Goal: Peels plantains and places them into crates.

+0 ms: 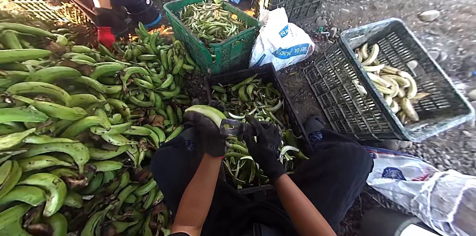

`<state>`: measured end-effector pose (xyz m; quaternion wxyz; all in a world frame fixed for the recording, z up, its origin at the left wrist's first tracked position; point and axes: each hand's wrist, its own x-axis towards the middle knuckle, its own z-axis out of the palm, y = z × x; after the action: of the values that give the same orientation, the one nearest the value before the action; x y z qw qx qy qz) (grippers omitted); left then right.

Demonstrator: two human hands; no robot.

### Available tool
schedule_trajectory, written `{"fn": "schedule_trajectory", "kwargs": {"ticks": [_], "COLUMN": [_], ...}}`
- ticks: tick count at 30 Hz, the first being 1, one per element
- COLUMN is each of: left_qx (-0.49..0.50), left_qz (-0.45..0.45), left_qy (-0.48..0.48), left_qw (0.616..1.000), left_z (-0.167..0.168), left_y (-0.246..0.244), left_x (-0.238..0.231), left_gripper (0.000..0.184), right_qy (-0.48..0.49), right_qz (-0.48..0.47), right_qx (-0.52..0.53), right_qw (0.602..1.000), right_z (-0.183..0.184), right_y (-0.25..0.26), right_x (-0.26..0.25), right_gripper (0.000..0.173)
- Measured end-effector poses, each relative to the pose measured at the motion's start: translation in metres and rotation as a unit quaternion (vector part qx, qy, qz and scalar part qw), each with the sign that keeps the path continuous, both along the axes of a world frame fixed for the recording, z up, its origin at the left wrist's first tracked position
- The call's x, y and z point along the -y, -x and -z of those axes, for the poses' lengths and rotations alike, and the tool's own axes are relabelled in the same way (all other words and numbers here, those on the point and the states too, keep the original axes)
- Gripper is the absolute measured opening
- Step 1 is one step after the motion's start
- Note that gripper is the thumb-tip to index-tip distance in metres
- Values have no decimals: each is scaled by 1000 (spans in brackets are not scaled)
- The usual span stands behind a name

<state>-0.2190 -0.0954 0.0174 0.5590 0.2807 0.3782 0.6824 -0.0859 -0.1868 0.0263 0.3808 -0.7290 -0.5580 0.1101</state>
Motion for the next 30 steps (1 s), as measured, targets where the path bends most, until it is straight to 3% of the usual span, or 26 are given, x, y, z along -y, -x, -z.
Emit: {"fn": "schedule_trajectory", "kwargs": {"ticks": [2, 5, 8, 10, 12, 14, 16, 18, 20, 22, 24, 26, 30], "left_qx": [1, -23, -96, -182, -278, -392, -422, -336, -217, -145, -101, -95, -122], "left_qz": [72, 210, 187, 186, 248, 342, 413, 394, 278, 155, 58, 31, 141], "left_qy": [-14, -16, 24, 19, -1, -20, -17, 16, 57, 94, 127, 132, 131], "left_qw": [997, 977, 977, 965, 928, 854, 807, 855, 934, 973, 985, 986, 974], "left_z": [-10, -17, -17, -15, -26, -40, -44, -39, -32, -26, -23, -18, -23], "left_y": [-8, -4, -3, 1, -2, -2, -5, -11, -18, -17, -15, -13, -17], "left_x": [-1, -7, -9, -8, -5, 5, 13, 13, 8, 5, 2, 4, 7], "left_gripper": [73, 74, 68, 60, 55, 52, 55, 55, 57, 53, 49, 44, 51], "right_qy": [64, 59, -3, 13, 101, 170, 178, 160, 161, 100, -1, -38, 89], "right_qz": [-17, -22, -7, 1, 3, -23, -40, -30, -8, -7, -26, -19, 4], "right_qx": [-29, -12, 42, 49, 30, -28, -61, -74, -62, -6, 34, 47, 7], "right_qw": [997, 998, 999, 999, 994, 985, 981, 984, 985, 995, 999, 998, 996], "right_z": [-13, -22, -15, -15, -23, -33, -33, -30, -23, -7, 9, 15, -8], "right_y": [-8, -20, -20, -19, -26, -41, -54, -58, -49, -30, -16, -12, -26], "right_x": [-11, -20, -17, -19, -30, -42, -49, -48, -38, -19, -2, 3, -12], "right_gripper": [50, 53, 54, 50, 46, 45, 47, 48, 48, 47, 52, 52, 48]}}
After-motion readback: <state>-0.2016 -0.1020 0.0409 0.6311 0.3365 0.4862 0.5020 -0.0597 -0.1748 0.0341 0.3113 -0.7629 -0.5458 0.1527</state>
